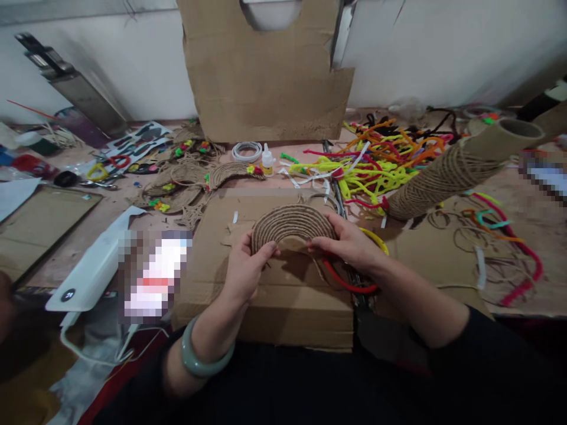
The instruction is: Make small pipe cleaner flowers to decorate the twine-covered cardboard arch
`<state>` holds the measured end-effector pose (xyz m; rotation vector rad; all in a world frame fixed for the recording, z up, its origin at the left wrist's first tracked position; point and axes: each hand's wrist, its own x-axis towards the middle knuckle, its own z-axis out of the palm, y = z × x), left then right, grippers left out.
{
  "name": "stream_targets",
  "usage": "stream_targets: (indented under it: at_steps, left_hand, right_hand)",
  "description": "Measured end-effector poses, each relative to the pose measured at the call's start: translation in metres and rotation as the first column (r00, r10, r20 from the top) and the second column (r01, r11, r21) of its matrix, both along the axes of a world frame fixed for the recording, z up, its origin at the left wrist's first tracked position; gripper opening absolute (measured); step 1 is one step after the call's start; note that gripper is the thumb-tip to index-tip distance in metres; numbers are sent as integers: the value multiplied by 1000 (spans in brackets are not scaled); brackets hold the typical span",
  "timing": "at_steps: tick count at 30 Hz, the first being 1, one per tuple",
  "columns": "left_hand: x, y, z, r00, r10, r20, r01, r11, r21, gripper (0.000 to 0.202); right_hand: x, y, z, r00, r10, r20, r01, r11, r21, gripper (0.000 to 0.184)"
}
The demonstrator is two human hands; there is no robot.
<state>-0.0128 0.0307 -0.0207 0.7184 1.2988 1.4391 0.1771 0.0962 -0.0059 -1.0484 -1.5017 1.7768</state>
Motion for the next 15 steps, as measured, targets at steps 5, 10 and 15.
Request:
stream_targets:
  at_steps: [5, 10, 15]
  left_hand:
    - [-3, 2, -1, 1000, 19, 17, -19, 1000, 24, 25]
    - [-2, 1, -2, 1000, 25, 16, -25, 1000, 17, 24]
    - [-2, 1, 0, 1000, -8, 1, 8, 1000, -2, 27]
  right_hand:
    - [3, 2, 5, 997, 19, 75, -21, 999, 24, 42]
    - [7, 5, 1, 997, 12, 82, -15, 999, 45, 43]
    - [17, 12, -3, 976, -29, 215, -37, 954, 298, 26]
